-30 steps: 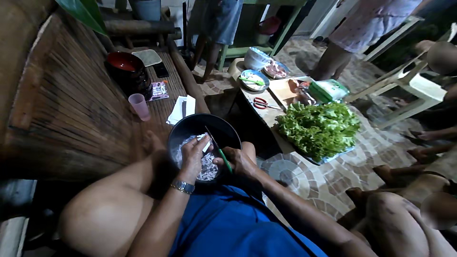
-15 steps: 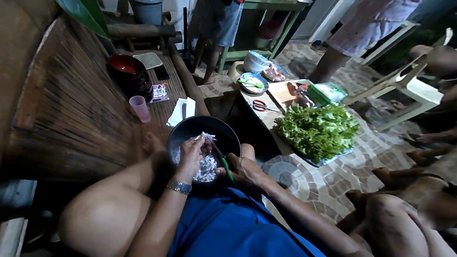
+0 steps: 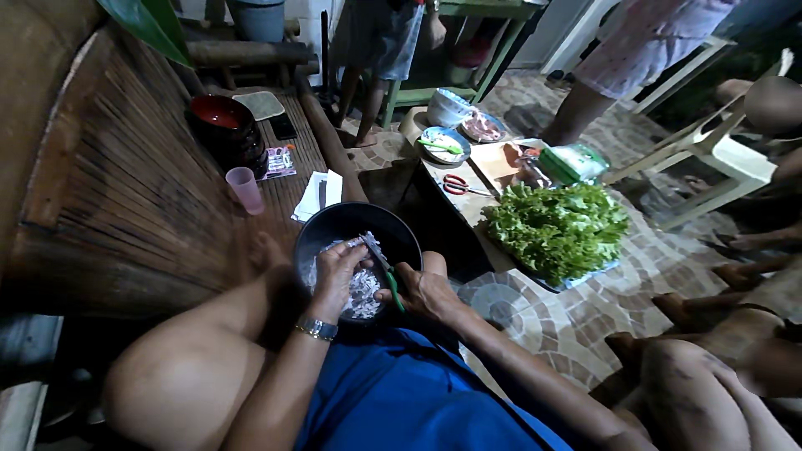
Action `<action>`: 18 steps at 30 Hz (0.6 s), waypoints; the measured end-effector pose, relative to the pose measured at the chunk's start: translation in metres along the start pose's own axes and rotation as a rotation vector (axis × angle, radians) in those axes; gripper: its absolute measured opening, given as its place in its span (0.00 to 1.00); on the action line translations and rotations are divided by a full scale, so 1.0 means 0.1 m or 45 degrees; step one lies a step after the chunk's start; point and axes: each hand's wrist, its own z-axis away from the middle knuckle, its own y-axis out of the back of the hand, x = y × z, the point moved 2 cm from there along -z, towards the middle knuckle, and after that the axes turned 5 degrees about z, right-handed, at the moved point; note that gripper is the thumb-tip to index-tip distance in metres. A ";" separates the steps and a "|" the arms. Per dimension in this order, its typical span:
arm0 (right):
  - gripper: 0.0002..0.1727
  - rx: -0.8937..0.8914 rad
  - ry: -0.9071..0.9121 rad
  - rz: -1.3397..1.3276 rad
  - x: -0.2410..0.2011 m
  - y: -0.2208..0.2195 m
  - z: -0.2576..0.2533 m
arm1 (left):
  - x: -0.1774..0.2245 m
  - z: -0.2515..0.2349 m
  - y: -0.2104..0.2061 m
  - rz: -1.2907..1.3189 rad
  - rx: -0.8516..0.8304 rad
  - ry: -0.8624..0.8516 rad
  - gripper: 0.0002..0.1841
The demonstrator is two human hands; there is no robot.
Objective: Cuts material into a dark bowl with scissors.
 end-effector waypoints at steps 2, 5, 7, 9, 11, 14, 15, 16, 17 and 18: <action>0.42 0.010 0.027 -0.014 0.01 -0.01 0.00 | 0.00 0.00 0.00 -0.032 0.006 0.020 0.03; 0.42 0.027 0.065 -0.053 0.04 -0.04 -0.03 | -0.01 -0.02 0.01 -0.086 -0.035 0.021 0.04; 0.42 0.015 0.082 -0.086 0.06 -0.04 -0.04 | -0.01 -0.03 0.03 -0.119 -0.091 -0.005 0.04; 0.41 0.015 0.096 -0.140 0.08 -0.05 -0.04 | -0.01 -0.03 0.03 -0.153 -0.126 -0.028 0.04; 0.39 0.057 0.132 -0.193 0.12 -0.08 -0.05 | 0.01 -0.03 0.03 -0.192 -0.140 -0.031 0.04; 0.37 0.162 0.229 -0.301 0.17 -0.13 -0.08 | 0.02 -0.03 0.04 -0.185 -0.132 -0.024 0.04; 0.36 0.179 0.251 -0.324 0.18 -0.13 -0.08 | 0.02 -0.03 0.04 -0.178 -0.127 -0.021 0.04; 0.35 0.182 0.265 -0.340 0.18 -0.13 -0.09 | 0.03 -0.02 0.04 -0.184 -0.122 -0.022 0.04; 0.35 0.166 0.271 -0.349 0.19 -0.12 -0.09 | 0.03 -0.02 0.04 -0.196 -0.115 -0.027 0.04; 0.35 0.140 0.278 -0.354 0.20 -0.13 -0.10 | 0.03 -0.02 0.05 -0.224 -0.115 -0.036 0.04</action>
